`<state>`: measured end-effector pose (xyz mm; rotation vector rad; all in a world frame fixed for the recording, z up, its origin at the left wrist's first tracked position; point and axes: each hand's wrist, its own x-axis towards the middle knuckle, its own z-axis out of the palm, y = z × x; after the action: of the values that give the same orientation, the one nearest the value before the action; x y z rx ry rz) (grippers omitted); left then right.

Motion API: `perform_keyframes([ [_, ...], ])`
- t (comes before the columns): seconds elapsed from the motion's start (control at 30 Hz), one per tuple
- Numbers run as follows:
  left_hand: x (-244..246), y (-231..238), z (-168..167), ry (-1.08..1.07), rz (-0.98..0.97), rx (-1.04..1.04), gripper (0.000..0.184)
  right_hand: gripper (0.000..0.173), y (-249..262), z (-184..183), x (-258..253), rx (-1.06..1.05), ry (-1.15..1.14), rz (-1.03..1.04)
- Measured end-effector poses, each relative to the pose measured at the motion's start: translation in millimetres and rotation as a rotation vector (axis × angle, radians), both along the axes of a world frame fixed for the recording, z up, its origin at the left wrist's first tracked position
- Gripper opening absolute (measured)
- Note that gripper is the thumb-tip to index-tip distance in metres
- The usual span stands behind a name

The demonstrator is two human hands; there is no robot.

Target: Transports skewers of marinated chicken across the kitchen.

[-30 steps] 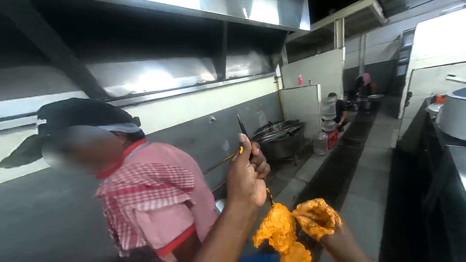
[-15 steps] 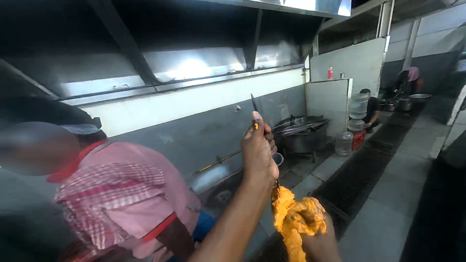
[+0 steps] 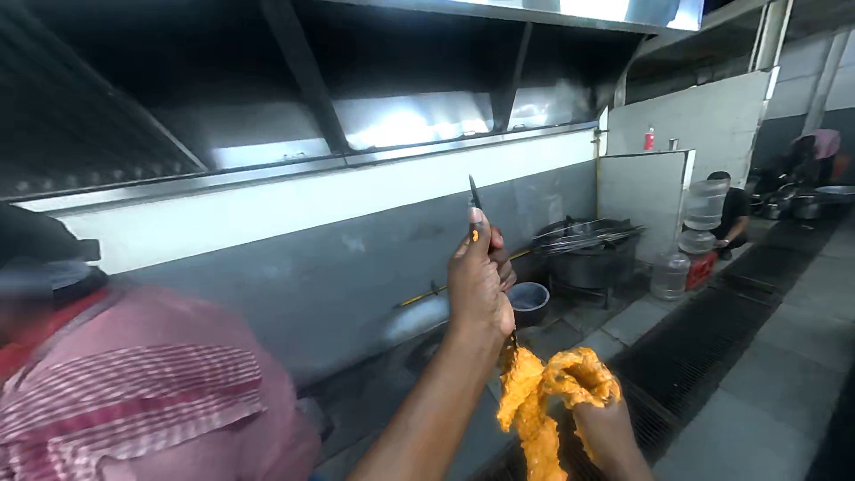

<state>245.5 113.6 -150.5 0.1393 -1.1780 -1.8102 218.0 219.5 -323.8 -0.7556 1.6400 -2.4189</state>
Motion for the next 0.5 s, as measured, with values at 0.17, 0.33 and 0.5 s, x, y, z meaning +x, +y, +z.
perform_keyframes([
  [0.17,33.8,-26.1,-3.4,0.000,-0.004,-0.043,0.046,0.037,-16.9,17.8,10.4,0.207,-0.035,0.185],
  [0.33,75.2,-57.7,-10.6,0.006,-0.067,-0.105,0.048,0.038,-47.3,15.9,31.3,0.155,0.062,0.264],
  [0.5,119.2,-89.7,-14.7,0.024,-0.069,-0.079,0.049,0.039,-80.6,23.6,56.1,0.221,0.066,0.375],
])
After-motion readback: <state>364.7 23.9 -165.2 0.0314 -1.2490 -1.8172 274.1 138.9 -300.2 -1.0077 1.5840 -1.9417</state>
